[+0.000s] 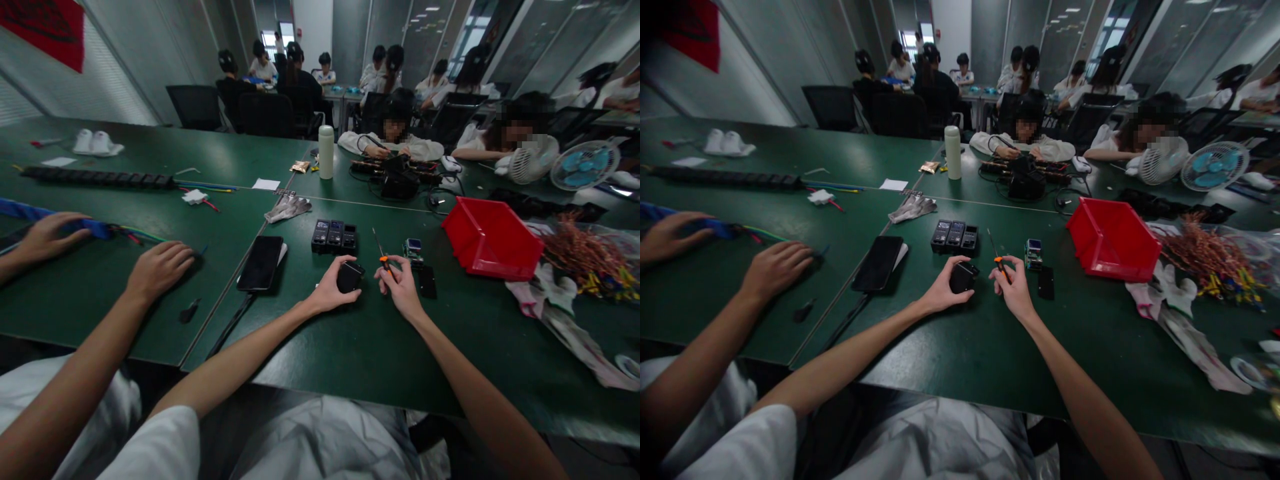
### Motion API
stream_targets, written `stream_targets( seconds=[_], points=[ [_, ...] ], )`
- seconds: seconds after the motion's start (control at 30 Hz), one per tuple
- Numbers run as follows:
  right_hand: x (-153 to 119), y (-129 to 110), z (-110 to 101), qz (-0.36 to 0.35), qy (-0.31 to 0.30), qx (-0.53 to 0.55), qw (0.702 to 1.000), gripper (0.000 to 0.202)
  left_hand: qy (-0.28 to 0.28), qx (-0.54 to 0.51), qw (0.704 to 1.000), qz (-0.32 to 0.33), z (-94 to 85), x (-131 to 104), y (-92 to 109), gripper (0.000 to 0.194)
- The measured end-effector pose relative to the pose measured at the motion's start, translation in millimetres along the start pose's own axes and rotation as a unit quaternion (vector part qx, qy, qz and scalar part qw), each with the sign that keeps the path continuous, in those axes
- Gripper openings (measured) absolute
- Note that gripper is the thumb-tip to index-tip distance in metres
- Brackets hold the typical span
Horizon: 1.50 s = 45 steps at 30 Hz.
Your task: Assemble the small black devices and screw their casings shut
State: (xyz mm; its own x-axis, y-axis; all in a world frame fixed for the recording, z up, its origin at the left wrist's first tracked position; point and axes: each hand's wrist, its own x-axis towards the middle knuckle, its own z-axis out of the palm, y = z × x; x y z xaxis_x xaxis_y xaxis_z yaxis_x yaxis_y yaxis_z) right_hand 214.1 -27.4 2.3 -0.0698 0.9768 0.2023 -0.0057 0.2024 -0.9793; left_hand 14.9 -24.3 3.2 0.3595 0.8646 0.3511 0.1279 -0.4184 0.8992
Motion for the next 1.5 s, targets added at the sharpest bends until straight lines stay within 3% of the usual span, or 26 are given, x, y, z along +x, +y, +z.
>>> stream_targets(
  seconds=[0.27, 0.5, 0.9, 1.5],
  points=[
    [-1, 1, -5, -0.009, -0.007, -0.043, 0.999, 0.026, 0.105, 0.059, 0.993, -0.007, -9.9, 8, -7, 0.052],
    [-2, 0, -8, -0.005, -0.045, -0.101, 0.994, 0.027, 0.179, 0.042, 0.982, -0.036, -13.0, 13, -17, 0.049],
    [0, 0, -11, -0.008, -0.047, -0.146, 0.988, 0.027, 0.180, -0.016, 0.982, -0.054, -12.3, 14, -22, 0.056],
    [0, 1, -12, -0.004, -0.048, -0.145, 0.988, 0.024, 0.193, 0.032, 0.980, -0.018, -12.1, 12, -15, 0.059]
  ],
)
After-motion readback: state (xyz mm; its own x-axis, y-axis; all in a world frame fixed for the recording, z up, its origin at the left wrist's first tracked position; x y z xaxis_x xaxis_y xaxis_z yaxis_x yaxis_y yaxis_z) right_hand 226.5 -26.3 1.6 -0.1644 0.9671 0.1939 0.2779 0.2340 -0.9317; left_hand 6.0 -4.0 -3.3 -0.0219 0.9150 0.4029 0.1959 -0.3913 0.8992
